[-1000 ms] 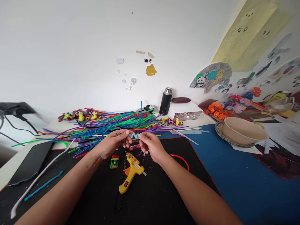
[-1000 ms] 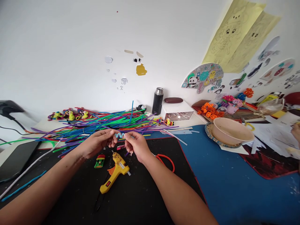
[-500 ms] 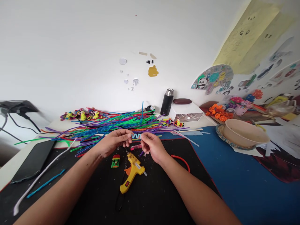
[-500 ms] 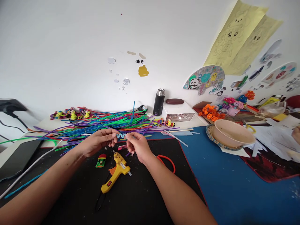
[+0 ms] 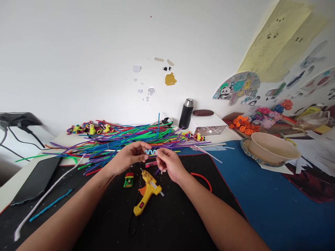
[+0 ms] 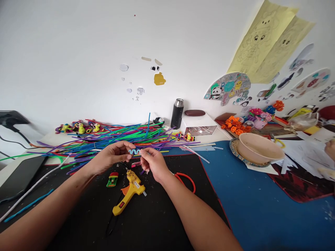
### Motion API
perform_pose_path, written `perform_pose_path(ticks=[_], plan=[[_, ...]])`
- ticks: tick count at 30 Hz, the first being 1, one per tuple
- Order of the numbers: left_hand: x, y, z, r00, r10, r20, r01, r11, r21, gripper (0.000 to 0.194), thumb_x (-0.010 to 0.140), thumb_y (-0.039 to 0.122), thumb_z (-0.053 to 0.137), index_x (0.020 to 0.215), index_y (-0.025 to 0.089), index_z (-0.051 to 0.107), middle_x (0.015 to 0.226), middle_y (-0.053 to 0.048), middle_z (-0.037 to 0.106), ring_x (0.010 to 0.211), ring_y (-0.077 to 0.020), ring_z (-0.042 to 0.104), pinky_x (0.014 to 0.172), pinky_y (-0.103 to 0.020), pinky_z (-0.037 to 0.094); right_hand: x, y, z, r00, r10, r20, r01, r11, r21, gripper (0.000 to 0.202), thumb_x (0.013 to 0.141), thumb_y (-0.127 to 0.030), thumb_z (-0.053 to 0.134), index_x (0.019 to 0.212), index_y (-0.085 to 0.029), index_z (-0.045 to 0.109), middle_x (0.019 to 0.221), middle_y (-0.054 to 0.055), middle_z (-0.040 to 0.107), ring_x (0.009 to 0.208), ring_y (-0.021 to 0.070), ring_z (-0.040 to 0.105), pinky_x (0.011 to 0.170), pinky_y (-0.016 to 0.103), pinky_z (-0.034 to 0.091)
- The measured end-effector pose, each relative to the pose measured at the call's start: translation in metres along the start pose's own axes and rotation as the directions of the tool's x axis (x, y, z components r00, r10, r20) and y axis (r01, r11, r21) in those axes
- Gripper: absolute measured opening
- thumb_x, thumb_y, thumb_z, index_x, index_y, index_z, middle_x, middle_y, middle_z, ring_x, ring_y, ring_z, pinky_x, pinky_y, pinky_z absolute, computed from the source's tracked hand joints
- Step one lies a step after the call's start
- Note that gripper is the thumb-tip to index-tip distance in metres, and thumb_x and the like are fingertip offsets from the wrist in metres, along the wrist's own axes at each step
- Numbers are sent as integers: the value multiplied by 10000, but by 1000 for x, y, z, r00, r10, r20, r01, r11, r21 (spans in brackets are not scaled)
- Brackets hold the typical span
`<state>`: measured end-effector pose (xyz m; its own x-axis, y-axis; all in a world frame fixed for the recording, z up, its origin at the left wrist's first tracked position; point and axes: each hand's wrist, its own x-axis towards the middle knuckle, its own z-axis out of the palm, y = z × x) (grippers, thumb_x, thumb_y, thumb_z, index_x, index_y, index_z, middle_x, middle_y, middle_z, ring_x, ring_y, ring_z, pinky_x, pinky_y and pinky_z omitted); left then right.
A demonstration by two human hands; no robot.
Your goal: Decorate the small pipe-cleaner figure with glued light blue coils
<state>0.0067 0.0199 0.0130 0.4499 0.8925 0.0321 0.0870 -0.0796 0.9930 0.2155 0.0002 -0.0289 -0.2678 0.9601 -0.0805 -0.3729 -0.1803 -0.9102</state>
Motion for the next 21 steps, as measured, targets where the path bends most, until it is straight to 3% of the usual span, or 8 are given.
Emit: perform_pose_path(ticks=[6,21], plan=[[-2,-3,3,995,86,-48,-81,991,109,369,836,440,849,1098,211,727,970,-38,681,821,-181,602,735,-305,542,0,1,0,1000,-2,16,2,1000,5,473,763,-609,857,803,-207,611,589,-61,591,408,79,466,381,218,267],[-4,-1,2,987,145,-72,-107,920,378,298,913,452,737,1115,234,753,999,-48,742,865,-219,635,776,-319,516,0,2,0,1000,-1,21,1,1000,12,474,762,-613,858,796,-208,613,588,-64,592,404,77,465,377,215,262]])
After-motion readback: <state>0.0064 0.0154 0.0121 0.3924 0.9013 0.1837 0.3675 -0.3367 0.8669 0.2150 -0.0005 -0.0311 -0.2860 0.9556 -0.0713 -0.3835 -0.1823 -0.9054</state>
